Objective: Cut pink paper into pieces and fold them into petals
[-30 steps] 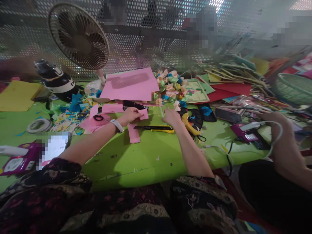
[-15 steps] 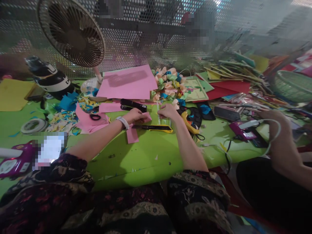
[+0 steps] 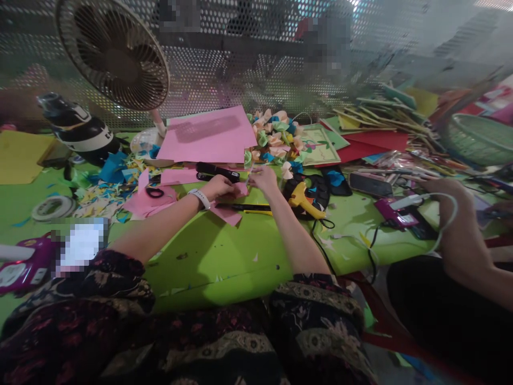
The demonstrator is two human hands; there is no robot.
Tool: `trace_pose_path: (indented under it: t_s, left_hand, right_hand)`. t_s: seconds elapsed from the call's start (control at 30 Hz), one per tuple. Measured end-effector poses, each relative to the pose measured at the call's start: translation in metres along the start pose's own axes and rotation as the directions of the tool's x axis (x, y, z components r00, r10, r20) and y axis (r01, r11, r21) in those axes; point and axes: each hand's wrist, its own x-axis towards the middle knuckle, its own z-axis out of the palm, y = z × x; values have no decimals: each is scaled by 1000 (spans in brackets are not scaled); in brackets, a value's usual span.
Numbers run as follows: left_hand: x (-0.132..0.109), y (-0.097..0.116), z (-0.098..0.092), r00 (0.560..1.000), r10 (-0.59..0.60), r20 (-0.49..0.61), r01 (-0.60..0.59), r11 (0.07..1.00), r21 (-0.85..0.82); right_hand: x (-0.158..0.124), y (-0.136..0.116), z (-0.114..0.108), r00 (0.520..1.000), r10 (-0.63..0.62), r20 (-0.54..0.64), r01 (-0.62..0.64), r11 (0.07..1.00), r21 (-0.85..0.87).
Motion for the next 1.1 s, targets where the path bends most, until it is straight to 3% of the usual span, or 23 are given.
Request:
trace_pose_path:
  t_s: [0.1,0.2,0.3,0.43,0.5,0.57,0.7,0.83,0.93,1.1]
  left_hand:
    - [-6,2,-7,998,-60,17,58,991,117]
    - [-19,10,-17,998,4,-65,14,965,264]
    - [-38,20,-28,987,83,-138,-29,934,357]
    - [-64,28,-37,970,160,-183,-77,916,395]
    - [-75,28,-39,968,158,-197,-77,927,367]
    - [-82,26,-40,973,125,-195,-56,943,328]
    - [-93,17,-41,981,64,-183,-18,970,242]
    - [-104,7,-43,982,57,-180,-17,976,216]
    - [-116,3,-44,984,30,-176,4,982,188]
    - [-136,-2,-41,990,-111,-92,121,987,111]
  right_hand:
    - [-1,2,-1,999,-53,6,53,994,-98]
    - [-6,-4,-8,980,-199,26,196,923,-332]
    - [-23,-16,-16,909,-345,232,416,741,-528]
    - [-72,-26,-17,724,-300,621,676,489,-552]
    - [-100,-25,-13,677,-264,687,735,275,-619]
    - [-122,-22,-9,676,-247,694,730,91,-678]
    - [-138,-12,-4,617,-294,730,739,-102,-666]
    - [-132,1,-4,548,-367,752,746,-192,-637]
    - [-128,10,-5,524,-413,745,741,-209,-638]
    - [-133,12,-2,557,-483,676,745,-68,-663]
